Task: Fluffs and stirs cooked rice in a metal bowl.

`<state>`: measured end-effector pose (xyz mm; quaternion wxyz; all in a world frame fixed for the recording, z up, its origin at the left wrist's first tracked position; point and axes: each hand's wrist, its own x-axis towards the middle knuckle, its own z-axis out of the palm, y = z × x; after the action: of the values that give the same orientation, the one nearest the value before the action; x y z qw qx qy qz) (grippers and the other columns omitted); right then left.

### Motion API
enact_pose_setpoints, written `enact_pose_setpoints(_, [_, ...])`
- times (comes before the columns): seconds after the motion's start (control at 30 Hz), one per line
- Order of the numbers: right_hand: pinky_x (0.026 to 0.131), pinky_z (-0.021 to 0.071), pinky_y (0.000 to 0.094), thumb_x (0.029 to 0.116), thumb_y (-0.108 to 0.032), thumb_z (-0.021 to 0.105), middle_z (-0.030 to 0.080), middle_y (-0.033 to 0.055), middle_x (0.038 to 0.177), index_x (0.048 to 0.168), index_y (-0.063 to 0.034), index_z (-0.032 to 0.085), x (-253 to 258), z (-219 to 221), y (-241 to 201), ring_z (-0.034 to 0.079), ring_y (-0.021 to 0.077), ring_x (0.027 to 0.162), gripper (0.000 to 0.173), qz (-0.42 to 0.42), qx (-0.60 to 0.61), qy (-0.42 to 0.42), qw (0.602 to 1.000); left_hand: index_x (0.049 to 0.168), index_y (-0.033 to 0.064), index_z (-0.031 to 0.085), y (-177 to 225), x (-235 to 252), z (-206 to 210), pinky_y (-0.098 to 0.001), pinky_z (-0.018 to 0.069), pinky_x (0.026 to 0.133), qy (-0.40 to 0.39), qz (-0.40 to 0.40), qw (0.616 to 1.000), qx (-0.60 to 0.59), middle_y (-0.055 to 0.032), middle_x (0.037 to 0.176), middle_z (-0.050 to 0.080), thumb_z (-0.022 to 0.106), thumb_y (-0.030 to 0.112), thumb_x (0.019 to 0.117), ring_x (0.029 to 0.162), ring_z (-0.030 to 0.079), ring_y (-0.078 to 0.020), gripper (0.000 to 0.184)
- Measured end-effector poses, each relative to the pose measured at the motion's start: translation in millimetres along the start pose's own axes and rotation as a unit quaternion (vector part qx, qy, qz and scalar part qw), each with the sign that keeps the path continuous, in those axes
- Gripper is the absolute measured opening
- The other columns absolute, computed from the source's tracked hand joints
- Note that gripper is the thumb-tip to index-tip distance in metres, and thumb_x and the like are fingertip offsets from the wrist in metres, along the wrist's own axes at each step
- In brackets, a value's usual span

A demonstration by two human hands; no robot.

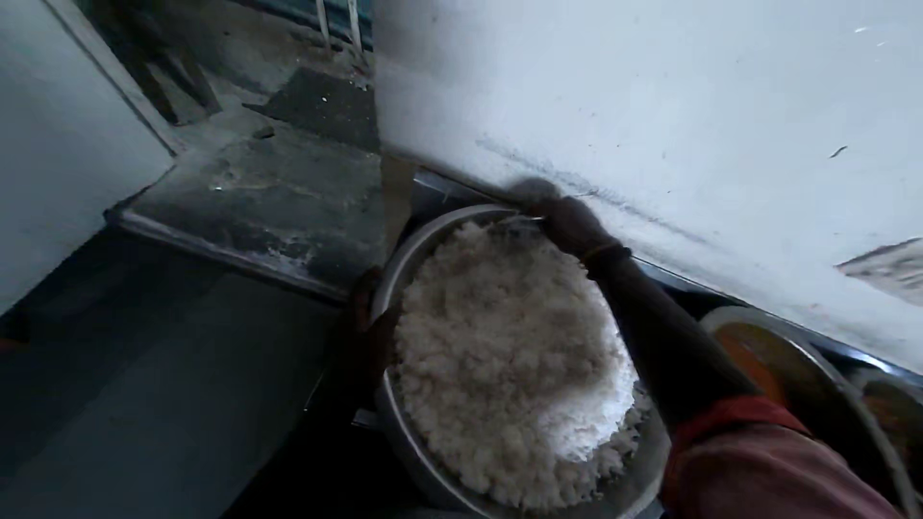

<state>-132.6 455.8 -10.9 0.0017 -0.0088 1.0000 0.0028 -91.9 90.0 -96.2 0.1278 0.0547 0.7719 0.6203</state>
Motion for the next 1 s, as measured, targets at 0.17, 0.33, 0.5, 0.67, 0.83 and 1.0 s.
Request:
enact_pose_setpoints(0.17, [0.101,0.0484,0.0621,0.1007,-0.025,0.064,0.067,0.0228,0.124,0.13,-0.0057,0.067,31.9,19.7,10.4,0.065,0.0402,0.115,0.035,0.043,0.082,-0.149,0.984,0.157,0.0252,0.037,-3.4,-0.7,-3.3,-0.0457,0.0505,0.104,0.002,0.002,1.0,0.011,-0.0064,0.153,0.048,0.06,0.02,0.1017,0.13,0.056,-0.0194,0.06])
enact_pose_setpoints(0.33, [0.082,0.0537,0.0576,0.0998,-0.033,0.065,0.07,0.0164,0.102,0.117,-0.0074,0.068,6.2,-41.8,-8.6,0.068,0.0315,0.09,0.031,0.069,0.062,-0.22,0.971,0.157,0.0326,0.035,-5.5,-0.8,-5.6,-0.0489,0.0545,0.097,0.002,-0.02,1.0,0.023,-0.0075,0.144,0.056,0.062,0.026,0.1016,0.12,0.062,-0.0218,0.062])
enact_pose_setpoints(0.5, [0.087,0.0553,0.0572,0.0998,-0.015,0.065,0.073,0.0121,0.106,0.112,-0.0146,0.075,-30.2,-80.0,-38.5,0.07,0.032,0.098,0.016,-0.044,0.002,-0.1,0.994,0.157,0.0258,0.039,0.2,-2.8,-1.8,-0.045,0.0497,0.105,0.006,-0.01,1.0,0.015,-0.0041,0.155,0.046,0.059,0.021,0.1031,0.131,0.055,-0.0181,0.058])
enact_pose_setpoints(0.67, [0.088,0.0528,0.0626,0.0968,-0.011,0.063,0.072,0.0115,0.113,0.118,-0.0204,0.073,12.6,-30.7,-70.5,0.067,0.0379,0.106,0.026,-0.127,-0.084,-0.027,0.988,0.156,0.0214,0.038,6.5,-2.9,3.1,-0.0447,0.0507,0.101,0.003,-0.013,1.0,-0.003,-0.0084,0.153,0.047,0.058,0.017,0.103,0.128,0.056,-0.0202,0.057])
enact_pose_setpoints(0.83, [0.097,0.0521,0.057,0.1026,-0.023,0.061,0.072,0.0137,0.115,0.122,-0.0151,0.072,47.7,11.6,-82.3,0.068,0.0335,0.108,0.024,-0.112,0.038,-0.163,0.979,0.159,0.0204,0.033,2.5,-4.1,-1.1,-0.0446,0.048,0.105,-0.003,-0.003,1.0,0.004,-0.0103,0.157,0.041,0.06,0.016,0.1024,0.131,0.053,-0.0218,0.063])
enact_pose_setpoints(1.0, [0.085,0.0551,0.0496,0.097,-0.031,0.07,0.072,0.0063,0.095,0.102,-0.0137,0.076,15.8,-19.3,-90.3,0.068,0.0223,0.089,0.019,-0.215,0.029,-0.206,0.954,0.159,0.0262,0.033,2.4,-5.8,-4.7,-0.0482,0.0519,0.099,-0.004,0.004,1.0,0.025,-0.0129,0.147,0.052,0.061,0.02,0.1024,0.123,0.059,-0.0246,0.064])
